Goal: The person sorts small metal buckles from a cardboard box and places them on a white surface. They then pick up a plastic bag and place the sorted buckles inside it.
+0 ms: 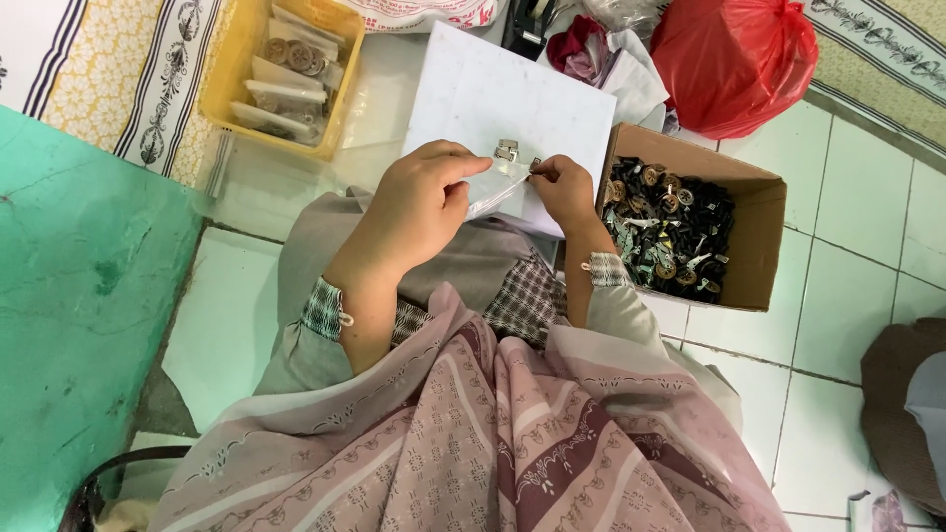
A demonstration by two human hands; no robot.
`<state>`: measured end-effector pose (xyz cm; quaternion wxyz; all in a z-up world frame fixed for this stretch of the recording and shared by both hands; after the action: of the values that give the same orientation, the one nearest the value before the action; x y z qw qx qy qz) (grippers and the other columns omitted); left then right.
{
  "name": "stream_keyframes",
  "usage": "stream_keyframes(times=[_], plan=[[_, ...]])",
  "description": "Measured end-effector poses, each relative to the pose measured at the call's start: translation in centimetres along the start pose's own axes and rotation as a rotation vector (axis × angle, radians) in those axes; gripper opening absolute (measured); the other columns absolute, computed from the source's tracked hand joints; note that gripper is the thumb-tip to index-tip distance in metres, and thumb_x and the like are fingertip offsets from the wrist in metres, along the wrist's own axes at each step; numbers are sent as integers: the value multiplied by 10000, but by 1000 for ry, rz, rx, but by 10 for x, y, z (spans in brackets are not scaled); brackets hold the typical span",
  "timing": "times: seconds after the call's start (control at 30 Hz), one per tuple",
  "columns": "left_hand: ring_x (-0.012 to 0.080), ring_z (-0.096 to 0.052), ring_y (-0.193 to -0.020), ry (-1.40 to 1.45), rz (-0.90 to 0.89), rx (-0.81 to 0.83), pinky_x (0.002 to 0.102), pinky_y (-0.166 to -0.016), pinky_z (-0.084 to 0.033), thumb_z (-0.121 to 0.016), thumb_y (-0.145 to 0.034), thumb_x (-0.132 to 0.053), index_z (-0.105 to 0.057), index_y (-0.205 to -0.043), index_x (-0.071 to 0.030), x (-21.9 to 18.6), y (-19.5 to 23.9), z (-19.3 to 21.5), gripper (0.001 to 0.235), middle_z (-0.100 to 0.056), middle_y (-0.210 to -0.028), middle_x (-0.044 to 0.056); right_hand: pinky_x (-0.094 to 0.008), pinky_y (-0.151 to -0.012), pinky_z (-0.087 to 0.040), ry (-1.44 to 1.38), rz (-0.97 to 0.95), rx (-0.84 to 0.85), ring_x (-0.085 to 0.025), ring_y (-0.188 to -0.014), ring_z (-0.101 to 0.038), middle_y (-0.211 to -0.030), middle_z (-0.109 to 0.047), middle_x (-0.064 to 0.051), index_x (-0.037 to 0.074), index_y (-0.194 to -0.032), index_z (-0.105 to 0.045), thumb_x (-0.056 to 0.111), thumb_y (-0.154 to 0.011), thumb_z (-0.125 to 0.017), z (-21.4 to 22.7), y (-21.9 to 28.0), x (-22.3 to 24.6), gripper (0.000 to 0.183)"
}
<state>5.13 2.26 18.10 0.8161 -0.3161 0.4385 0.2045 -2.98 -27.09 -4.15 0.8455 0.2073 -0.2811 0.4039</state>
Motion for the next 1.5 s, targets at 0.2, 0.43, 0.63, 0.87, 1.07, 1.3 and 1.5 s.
stream_keyframes(times=[0.2,0.43,0.63,0.87,1.07,1.3,1.5], plan=[[285,-735,-970,-32,73,17,304,-757,-622,-615,-922,50,-738,-1193,-18,20,-2,-19,306,-716,-1094,136,-229,-695,-506,-655,308,-172,-95,-807,-611,-811,-698,-83,-7,-981,-680,-76,-918,-747,89,71,132,115],[328,-736,-970,-82,-14,16,338,-756,-638,-623,-917,31,-729,-1145,37,-16,-13,-30,252,-704,-1088,183,-331,-649,-519,-351,990,-312,-252,-711,-623,-847,-738,-109,34,-912,-762,-111,-780,-834,130,143,241,209],[305,-738,-981,-123,4,16,329,-766,-645,-636,-913,20,-738,-1143,14,-23,-17,-35,252,-710,-1086,151,-357,-817,-474,47,921,-288,-236,-801,-657,-839,-754,-39,93,-1011,-773,-15,-795,-807,136,155,251,243],[319,-738,-999,-104,55,46,357,-807,-630,-640,-888,21,-749,-1132,2,-17,-24,-50,267,-715,-1068,131,-408,-728,-514,186,936,-156,-288,-743,-683,-873,-759,-104,63,-975,-769,-15,-770,-820,145,157,265,224],[347,-721,-987,-129,-242,0,391,-840,-608,-577,-911,93,-715,-1144,39,-95,-23,-5,275,-695,-1071,160,-347,-627,-538,-202,772,-342,-239,-716,-636,-910,-717,-141,0,-1067,-766,-104,-912,-760,184,132,197,187],[265,-730,-894,-1,-119,-65,304,-656,-603,-565,-921,90,-747,-1170,-49,-46,-19,-8,339,-714,-1035,101,-320,-614,-546,-166,154,-104,-163,-722,-629,-883,-740,-60,118,-1055,-799,154,-955,-746,72,56,43,119],[233,-731,-862,-26,-58,-62,289,-624,-613,-604,-901,93,-760,-1166,-56,-35,-20,-16,342,-724,-1017,90,-351,-690,-604,100,109,71,-227,-881,-704,-1009,-688,-85,136,-1218,-735,205,-969,-729,19,4,-5,258]])
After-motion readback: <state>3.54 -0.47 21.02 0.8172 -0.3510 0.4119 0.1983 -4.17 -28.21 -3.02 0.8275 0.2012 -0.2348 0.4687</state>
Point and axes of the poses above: each hand's wrist, its own y-axis away from the middle knuckle, its own z-axis out of the back of the hand, x = y × z, the point moved 8 cm from there along -y, towards the middle knuckle
